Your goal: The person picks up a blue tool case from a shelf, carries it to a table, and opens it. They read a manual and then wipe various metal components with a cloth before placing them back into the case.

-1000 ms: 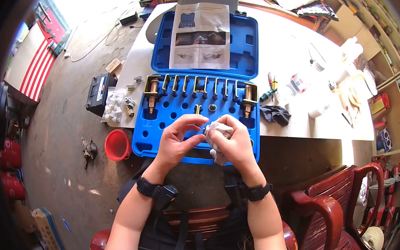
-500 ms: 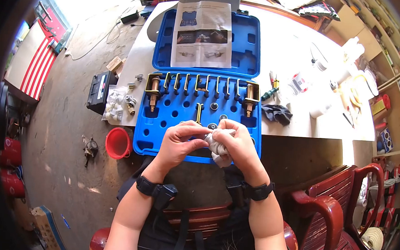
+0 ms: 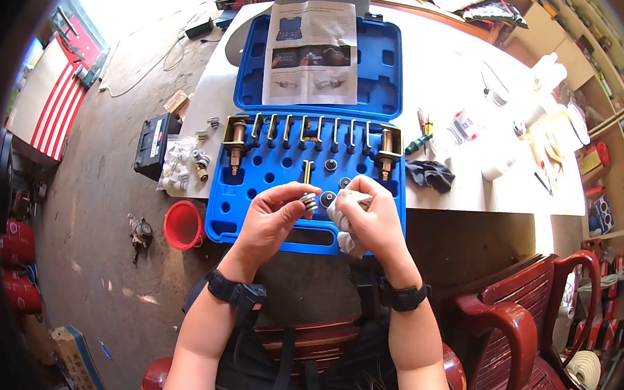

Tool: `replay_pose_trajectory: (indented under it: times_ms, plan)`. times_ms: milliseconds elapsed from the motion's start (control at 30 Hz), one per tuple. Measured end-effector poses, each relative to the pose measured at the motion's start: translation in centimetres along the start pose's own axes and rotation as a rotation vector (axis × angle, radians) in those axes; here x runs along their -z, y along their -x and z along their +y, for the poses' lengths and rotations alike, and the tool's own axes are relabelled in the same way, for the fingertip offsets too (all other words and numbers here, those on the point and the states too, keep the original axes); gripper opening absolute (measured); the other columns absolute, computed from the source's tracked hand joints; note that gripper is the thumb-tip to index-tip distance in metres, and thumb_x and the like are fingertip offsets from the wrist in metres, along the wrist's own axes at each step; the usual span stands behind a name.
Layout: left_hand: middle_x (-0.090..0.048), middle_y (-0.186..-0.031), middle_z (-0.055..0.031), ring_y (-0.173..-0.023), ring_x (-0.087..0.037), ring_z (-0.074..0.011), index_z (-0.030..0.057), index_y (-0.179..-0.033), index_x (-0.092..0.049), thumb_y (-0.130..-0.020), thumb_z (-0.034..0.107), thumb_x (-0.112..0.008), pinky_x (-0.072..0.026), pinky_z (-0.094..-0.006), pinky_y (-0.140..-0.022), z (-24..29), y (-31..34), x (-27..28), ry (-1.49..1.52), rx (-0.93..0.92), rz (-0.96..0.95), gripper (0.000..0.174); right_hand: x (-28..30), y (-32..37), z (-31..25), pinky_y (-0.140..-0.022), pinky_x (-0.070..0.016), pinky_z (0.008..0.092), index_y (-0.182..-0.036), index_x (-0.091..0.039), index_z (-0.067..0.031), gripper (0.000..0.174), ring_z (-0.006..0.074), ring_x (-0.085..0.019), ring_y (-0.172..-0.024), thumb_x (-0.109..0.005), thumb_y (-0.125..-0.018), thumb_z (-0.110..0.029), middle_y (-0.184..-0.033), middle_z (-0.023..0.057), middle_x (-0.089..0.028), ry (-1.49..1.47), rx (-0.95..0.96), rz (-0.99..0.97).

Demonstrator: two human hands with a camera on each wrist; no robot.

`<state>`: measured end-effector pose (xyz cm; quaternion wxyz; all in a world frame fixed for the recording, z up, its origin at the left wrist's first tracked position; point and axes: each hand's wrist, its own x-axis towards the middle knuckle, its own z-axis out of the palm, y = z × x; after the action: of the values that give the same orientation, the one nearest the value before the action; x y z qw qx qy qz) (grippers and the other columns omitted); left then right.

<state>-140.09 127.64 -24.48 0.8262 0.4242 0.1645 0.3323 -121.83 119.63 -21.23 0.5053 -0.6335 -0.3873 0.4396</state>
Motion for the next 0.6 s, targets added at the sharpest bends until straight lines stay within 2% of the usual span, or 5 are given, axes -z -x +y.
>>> replay_pose_trajectory:
  times_ms: [133, 267, 300, 467, 600]
  plan:
    - [-0.068, -0.112, -0.0089, -0.095, -0.064, -0.0137, -0.0014, -0.121, -0.063, -0.093, 0.012, -0.066, -0.0521, -0.0293, -0.085, -0.3, 0.1, 0.2, -0.049, 0.021, 0.022, 0.031, -0.8, 0.2, -0.6, -0.068, -0.0455, 0.0220, -0.089, -0.059, -0.0022, 0.012, 0.0058, -0.056, -0.078, -0.064, -0.086, -0.012, -0.083, 0.0008, -0.061, -0.139, 0.192, 0.043]
    - [-0.069, -0.106, -0.0046, -0.091, -0.063, -0.0100, 0.0001, -0.122, -0.064, -0.096, 0.014, -0.064, -0.0518, -0.0270, -0.085, -0.1, 0.2, -0.1, -0.112, -0.009, -0.013, 0.029, -1.5, 0.5, -0.7, -0.070, -0.0470, 0.0231, -0.093, -0.060, -0.0020, 0.009, 0.0075, -0.057, -0.081, -0.065, -0.086, -0.004, -0.093, 0.0022, -0.059, -0.107, 0.377, -0.032]
    - [-0.069, -0.106, -0.0046, -0.091, -0.063, -0.0100, -0.0001, -0.122, -0.063, -0.096, 0.013, -0.063, -0.0522, -0.0273, -0.085, 0.0, 0.3, -0.1, -0.155, -0.008, -0.018, 0.029, -1.4, 0.2, -0.2, -0.072, -0.0473, 0.0237, -0.093, -0.061, -0.0009, 0.009, 0.0091, -0.058, -0.083, -0.065, -0.086, -0.002, -0.096, 0.0033, -0.058, -0.002, 0.467, -0.047]
    - [-0.069, -0.104, -0.0045, -0.090, -0.063, -0.0100, -0.0005, -0.122, -0.064, -0.096, 0.012, -0.062, -0.0524, -0.0270, -0.083, -0.2, 0.6, 0.3, -0.221, -0.014, -0.004, 0.029, -1.3, 0.1, -0.2, -0.072, -0.0476, 0.0242, -0.096, -0.066, -0.0004, 0.010, 0.0109, -0.059, -0.085, -0.067, -0.088, -0.004, -0.096, 0.0045, -0.059, 0.052, 0.434, -0.072]
    - [-0.068, -0.108, -0.0064, -0.091, -0.063, -0.0125, -0.0012, -0.123, -0.063, -0.096, 0.012, -0.063, -0.0513, -0.0280, -0.084, -1.0, 0.5, 0.6, -0.103, -0.009, 0.019, 0.030, -1.4, 0.1, -0.1, -0.072, -0.0478, 0.0244, -0.098, -0.070, -0.0002, 0.012, 0.0120, -0.059, -0.084, -0.068, -0.088, -0.006, -0.097, 0.0052, -0.061, 0.048, 0.433, -0.036]
